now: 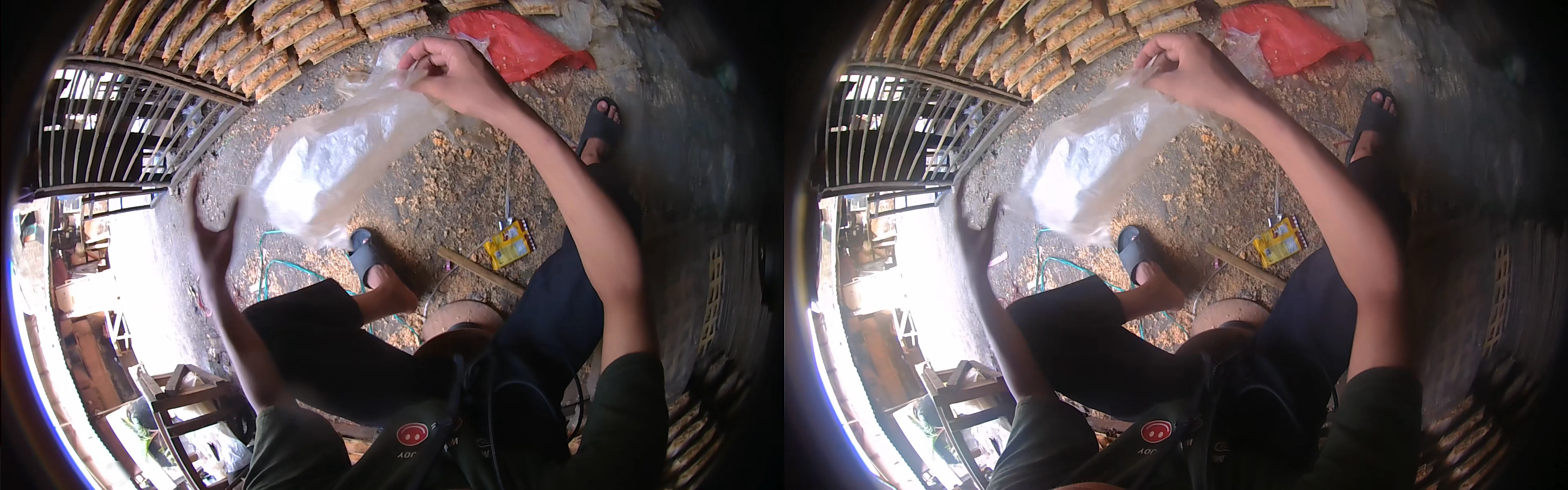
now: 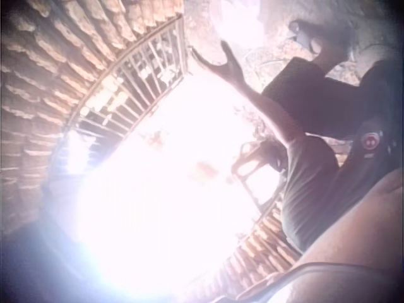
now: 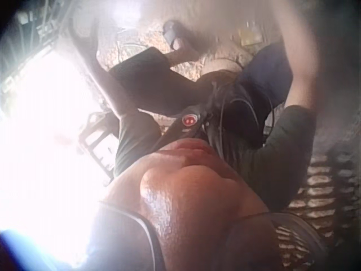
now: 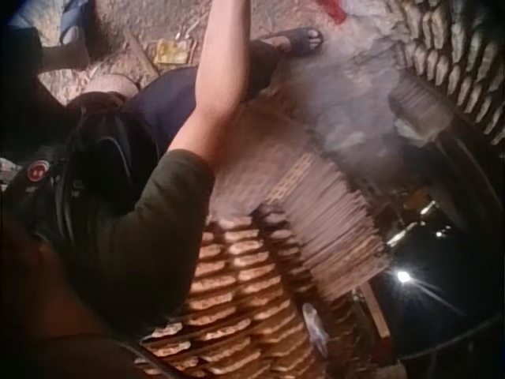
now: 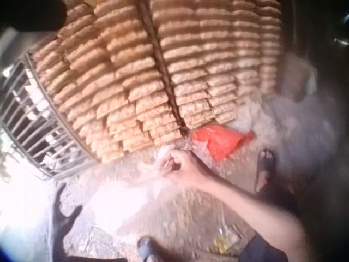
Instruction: The person sits on the floor and repeatedly scoops a granular material from a plastic bag into a wooden lattice tray using a small stick. The person then places the filled tray onto a nearby stack of similar trays.
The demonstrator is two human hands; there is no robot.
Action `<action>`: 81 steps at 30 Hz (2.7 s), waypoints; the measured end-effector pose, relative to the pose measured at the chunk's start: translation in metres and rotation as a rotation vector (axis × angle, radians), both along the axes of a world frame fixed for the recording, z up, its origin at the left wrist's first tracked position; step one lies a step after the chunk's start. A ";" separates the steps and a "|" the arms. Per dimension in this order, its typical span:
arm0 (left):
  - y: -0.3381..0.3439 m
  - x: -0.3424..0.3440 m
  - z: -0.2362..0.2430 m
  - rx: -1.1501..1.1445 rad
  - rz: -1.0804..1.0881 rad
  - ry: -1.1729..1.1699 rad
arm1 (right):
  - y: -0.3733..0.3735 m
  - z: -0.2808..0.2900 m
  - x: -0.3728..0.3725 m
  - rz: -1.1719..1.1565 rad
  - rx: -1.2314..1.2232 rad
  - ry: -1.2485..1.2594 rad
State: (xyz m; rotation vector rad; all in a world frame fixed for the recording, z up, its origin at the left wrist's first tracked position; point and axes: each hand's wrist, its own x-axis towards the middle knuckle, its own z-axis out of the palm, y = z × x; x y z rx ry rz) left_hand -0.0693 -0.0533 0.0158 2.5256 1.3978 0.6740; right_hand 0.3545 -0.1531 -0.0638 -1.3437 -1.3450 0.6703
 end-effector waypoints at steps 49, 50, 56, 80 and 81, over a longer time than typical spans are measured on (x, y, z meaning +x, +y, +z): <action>-0.036 0.166 -0.015 -1.742 -0.474 -1.511 | -0.043 -0.013 -0.042 0.050 -0.416 -0.646; -0.035 0.168 -0.017 -1.810 -0.812 -1.550 | -0.039 -0.010 -0.039 0.033 -0.649 -0.566; -0.032 0.158 -0.017 -1.513 -0.296 -1.382 | -0.044 -0.007 -0.062 -0.052 -0.050 -0.691; -0.005 0.121 0.001 -1.259 -0.292 -1.315 | -0.010 -0.052 0.011 0.427 -0.465 0.608; 0.000 0.105 0.002 -0.977 -0.187 -1.137 | -0.005 -0.048 0.009 0.411 -0.394 0.673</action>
